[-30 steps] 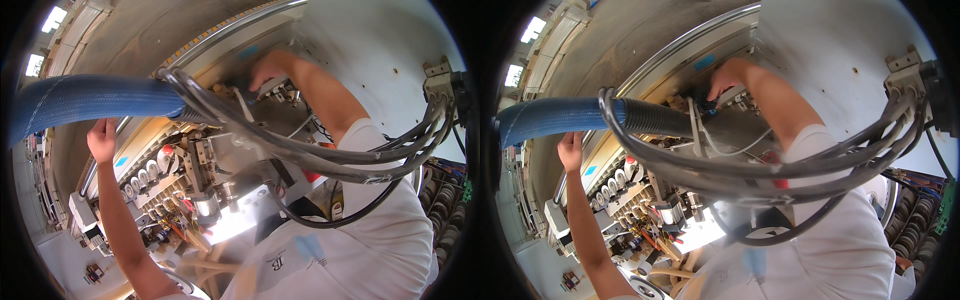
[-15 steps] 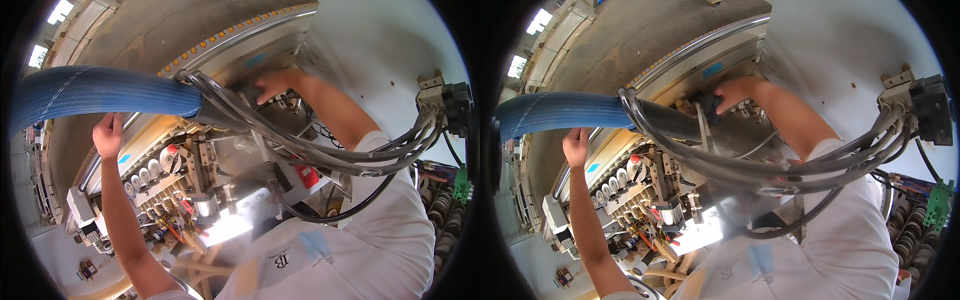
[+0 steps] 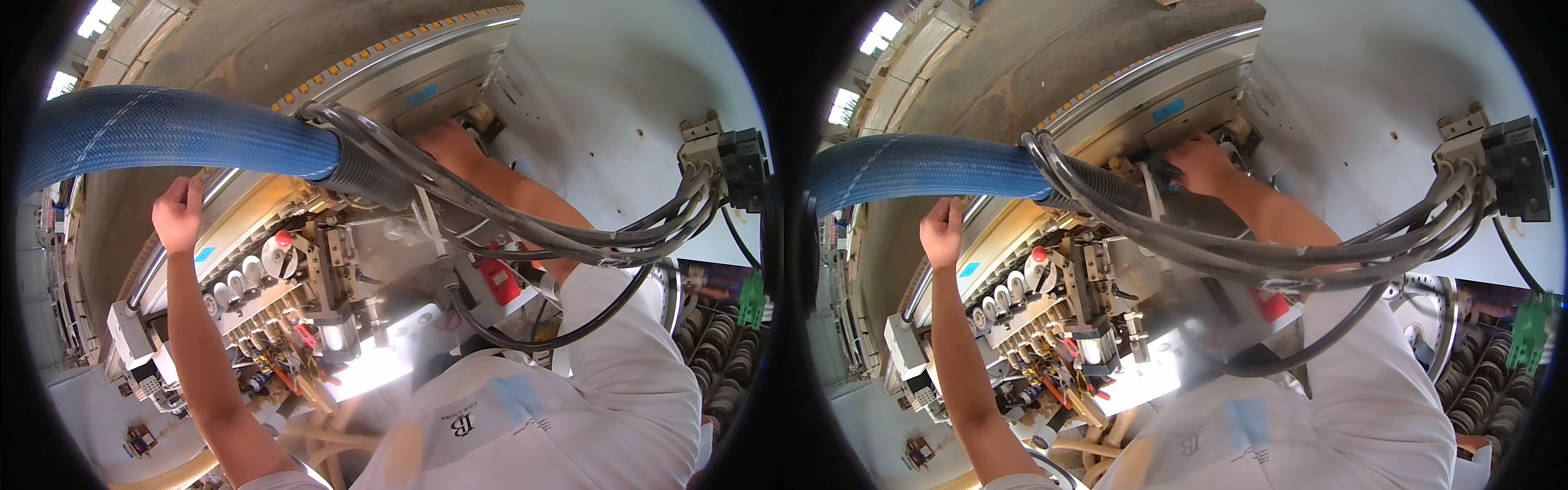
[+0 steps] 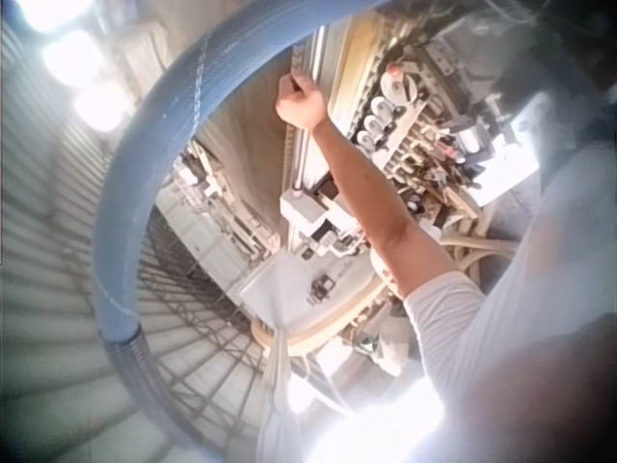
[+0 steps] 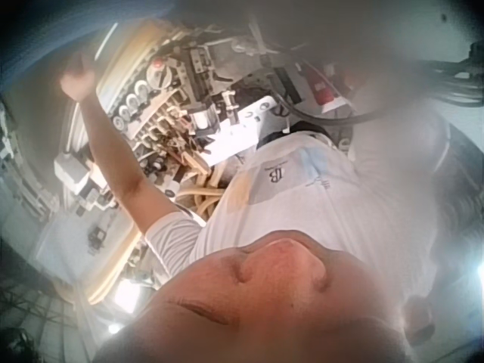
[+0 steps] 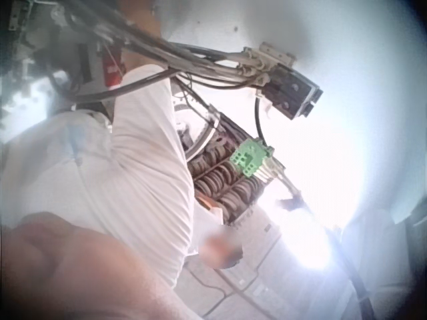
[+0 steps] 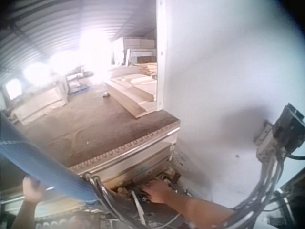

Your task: The person reaches into a large industrial machine to adjust internal components, then removes a small metal and plastic assembly and cleans it using a compressed air nozzle and a cloth. They subsequently use a wrench to disassemble or tighten parts on the component while standing at a workbench.

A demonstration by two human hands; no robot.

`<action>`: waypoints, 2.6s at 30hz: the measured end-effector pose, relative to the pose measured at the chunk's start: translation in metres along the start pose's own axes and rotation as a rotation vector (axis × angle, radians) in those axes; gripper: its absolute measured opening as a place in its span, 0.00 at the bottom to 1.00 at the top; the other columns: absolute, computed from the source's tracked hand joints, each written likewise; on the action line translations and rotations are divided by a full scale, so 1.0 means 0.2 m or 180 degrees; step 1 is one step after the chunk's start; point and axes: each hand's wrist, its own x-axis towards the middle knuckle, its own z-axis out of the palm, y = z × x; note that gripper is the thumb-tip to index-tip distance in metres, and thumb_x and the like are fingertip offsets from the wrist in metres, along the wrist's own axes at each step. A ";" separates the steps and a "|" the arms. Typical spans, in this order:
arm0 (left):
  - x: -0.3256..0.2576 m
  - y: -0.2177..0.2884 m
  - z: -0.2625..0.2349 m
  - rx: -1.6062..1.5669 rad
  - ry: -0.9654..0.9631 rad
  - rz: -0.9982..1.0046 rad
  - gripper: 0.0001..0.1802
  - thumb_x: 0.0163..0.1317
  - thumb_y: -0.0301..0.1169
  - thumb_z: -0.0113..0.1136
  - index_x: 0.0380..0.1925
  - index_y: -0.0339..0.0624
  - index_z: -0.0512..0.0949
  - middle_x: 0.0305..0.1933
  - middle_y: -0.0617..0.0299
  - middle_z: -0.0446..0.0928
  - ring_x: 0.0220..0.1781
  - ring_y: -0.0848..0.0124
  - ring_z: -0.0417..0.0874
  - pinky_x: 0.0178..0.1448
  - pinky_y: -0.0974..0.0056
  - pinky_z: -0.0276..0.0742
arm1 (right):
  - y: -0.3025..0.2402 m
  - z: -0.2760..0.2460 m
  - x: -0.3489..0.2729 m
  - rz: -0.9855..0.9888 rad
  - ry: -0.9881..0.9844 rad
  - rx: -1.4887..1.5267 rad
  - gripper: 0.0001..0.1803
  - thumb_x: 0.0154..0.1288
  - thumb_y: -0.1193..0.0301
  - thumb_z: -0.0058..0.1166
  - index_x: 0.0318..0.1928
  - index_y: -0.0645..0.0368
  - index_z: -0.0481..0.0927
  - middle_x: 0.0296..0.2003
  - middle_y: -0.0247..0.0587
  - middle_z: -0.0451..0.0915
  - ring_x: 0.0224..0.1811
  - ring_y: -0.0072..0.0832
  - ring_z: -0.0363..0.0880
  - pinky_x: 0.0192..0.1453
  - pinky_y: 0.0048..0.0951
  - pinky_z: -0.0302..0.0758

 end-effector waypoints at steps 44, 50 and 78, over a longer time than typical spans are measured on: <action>0.01 0.01 -0.01 0.0097 0.0003 -0.0065 0.15 0.65 0.39 0.62 0.24 0.41 0.80 0.17 0.56 0.73 0.18 0.59 0.73 0.28 0.58 0.70 | 0.11 -0.26 0.42 0.1548 -0.3360 0.1796 0.32 0.60 0.35 0.61 0.47 0.47 0.91 0.44 0.24 0.90 0.56 0.21 0.79 0.65 0.31 0.66; 0.00 0.00 -0.02 0.0140 0.0044 0.0003 0.14 0.65 0.38 0.63 0.25 0.41 0.81 0.16 0.57 0.73 0.17 0.62 0.72 0.27 0.59 0.70 | 0.08 -0.23 0.41 0.1176 -0.3001 0.1084 0.36 0.54 0.35 0.64 0.49 0.54 0.89 0.49 0.33 0.89 0.57 0.31 0.81 0.62 0.35 0.71; 0.00 -0.04 -0.02 -0.0096 -0.0121 0.0083 0.14 0.69 0.37 0.60 0.32 0.38 0.83 0.17 0.56 0.70 0.19 0.70 0.67 0.30 0.63 0.69 | -0.13 -0.10 0.05 0.0562 0.0124 0.0237 0.23 0.50 0.60 0.71 0.49 0.47 0.82 0.40 0.34 0.86 0.50 0.36 0.84 0.66 0.45 0.70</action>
